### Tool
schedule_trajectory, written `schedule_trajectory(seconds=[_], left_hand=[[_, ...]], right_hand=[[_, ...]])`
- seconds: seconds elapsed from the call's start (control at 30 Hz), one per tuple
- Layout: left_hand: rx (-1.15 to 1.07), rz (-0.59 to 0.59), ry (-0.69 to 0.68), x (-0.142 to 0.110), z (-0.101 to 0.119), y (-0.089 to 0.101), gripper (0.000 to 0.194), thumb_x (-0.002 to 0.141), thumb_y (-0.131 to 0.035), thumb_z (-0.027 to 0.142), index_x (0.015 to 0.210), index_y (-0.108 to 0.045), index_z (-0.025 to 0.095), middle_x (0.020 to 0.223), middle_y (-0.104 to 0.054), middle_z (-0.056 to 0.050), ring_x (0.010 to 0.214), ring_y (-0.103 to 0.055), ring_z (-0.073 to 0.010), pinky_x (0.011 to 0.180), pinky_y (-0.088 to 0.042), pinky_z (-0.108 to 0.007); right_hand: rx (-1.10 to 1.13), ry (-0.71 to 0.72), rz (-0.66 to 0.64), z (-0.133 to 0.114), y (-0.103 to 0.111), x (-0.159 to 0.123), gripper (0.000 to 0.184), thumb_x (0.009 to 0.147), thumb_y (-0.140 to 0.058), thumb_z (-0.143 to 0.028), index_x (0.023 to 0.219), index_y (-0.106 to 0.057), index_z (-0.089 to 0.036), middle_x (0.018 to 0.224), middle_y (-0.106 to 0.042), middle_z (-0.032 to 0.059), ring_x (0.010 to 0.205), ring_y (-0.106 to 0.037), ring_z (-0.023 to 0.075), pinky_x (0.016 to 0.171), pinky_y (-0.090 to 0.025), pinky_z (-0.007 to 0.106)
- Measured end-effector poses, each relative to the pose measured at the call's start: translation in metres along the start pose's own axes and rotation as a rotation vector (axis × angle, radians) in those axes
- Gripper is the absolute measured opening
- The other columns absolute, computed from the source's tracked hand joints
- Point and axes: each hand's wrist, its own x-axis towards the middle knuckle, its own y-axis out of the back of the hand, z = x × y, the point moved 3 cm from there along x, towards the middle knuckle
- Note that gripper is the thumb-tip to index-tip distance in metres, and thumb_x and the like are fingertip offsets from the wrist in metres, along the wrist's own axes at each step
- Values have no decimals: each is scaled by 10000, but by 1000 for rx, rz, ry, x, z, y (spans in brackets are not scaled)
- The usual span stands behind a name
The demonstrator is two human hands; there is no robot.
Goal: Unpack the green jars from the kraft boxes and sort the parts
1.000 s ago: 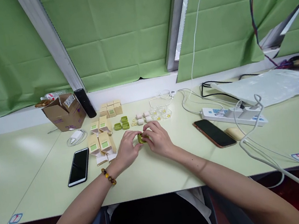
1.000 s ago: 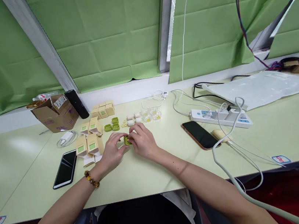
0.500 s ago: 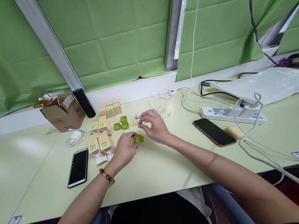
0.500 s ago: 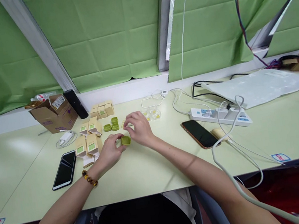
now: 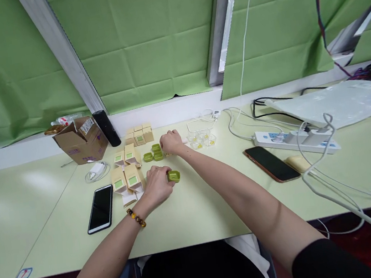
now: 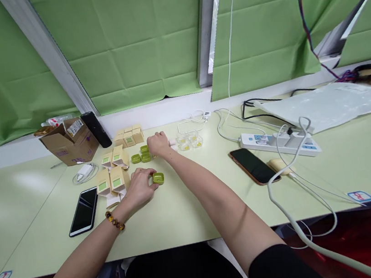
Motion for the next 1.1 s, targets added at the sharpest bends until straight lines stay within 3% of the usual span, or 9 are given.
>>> schedule_trajectory(seconds=[0.23, 0.43, 0.53, 0.6, 0.7, 0.77, 0.83, 0.93, 1.1], left_hand=[[22, 0, -45, 0, 7, -2, 397, 717, -828, 211, 1109, -766, 223, 1072, -765, -155, 1164, -593, -418, 968, -451, -515], [24, -2, -52, 0, 6, 1, 408, 735, -828, 195, 1135, -756, 226, 1095, -751, -148, 1170, -578, -395, 962, -444, -489], [27, 36, -85, 0, 7, 6, 328, 778, -798, 202, 1099, -755, 249, 1095, -741, -128, 1146, -567, -370, 929, -450, -473], [54, 44, -120, -1, 9, 9, 221, 810, -778, 212, 1026, -775, 257, 1045, -736, -119, 1115, -558, -360, 917, -446, -485], [94, -1, -203, -3, 16, 9, 116, 875, -703, 192, 871, -801, 255, 894, -721, -127, 1029, -551, -347, 898, -431, -512], [119, -34, -243, -3, 21, 8, 221, 909, -641, 159, 778, -792, 254, 794, -699, -129, 958, -549, -334, 870, -422, -511], [162, -37, -259, -1, 25, 10, 285, 928, -604, 147, 737, -785, 254, 752, -689, -130, 922, -544, -329, 839, -419, -501], [233, 30, -252, 11, 24, 30, 270, 935, -596, 172, 793, -814, 247, 812, -722, -136, 945, -545, -342, 820, -431, -496], [356, 197, -160, 61, 5, 88, 234, 913, -625, 210, 834, -845, 229, 905, -761, -144, 1032, -575, -365, 926, -451, -518]], right_hand=[[-24, -4, 12, 0, -4, 1, 386, 811, -692, -181, 1179, -790, -119, 1134, -781, 212, 1179, -587, 318, 1011, -310, 416], [20, -10, 141, 10, 29, -21, 261, 910, -593, -120, 1003, -829, -177, 1160, -774, 156, 1173, -576, 299, 1010, -338, 416], [56, 18, 273, 20, 43, -57, 271, 955, -563, -147, 1007, -826, -190, 1164, -766, 142, 1149, -589, 298, 984, -368, 413], [91, 33, 318, 28, 41, -91, 279, 994, -539, -195, 1008, -818, -193, 1104, -772, 135, 1059, -637, 285, 911, -402, 400], [143, -4, 173, 39, 21, -144, 274, 1028, -521, -255, 1047, -793, -232, 1055, -797, 86, 906, -696, 245, 720, -403, 341], [144, -44, 43, 45, 3, -171, 231, 1016, -559, -270, 1021, -790, -251, 994, -816, 67, 854, -721, 238, 669, -381, 320], [161, -54, 7, 48, -7, -186, 222, 1017, -565, -265, 1049, -784, -261, 960, -824, 60, 832, -734, 237, 668, -382, 312], [211, -24, 13, 47, -12, -189, 222, 1019, -560, -247, 1080, -772, -272, 990, -830, 47, 861, -745, 234, 674, -390, 304], [211, 27, 32, 41, -13, -181, 194, 1025, -565, -259, 1089, -748, -265, 1054, -831, 39, 891, -757, 230, 669, -384, 295]])
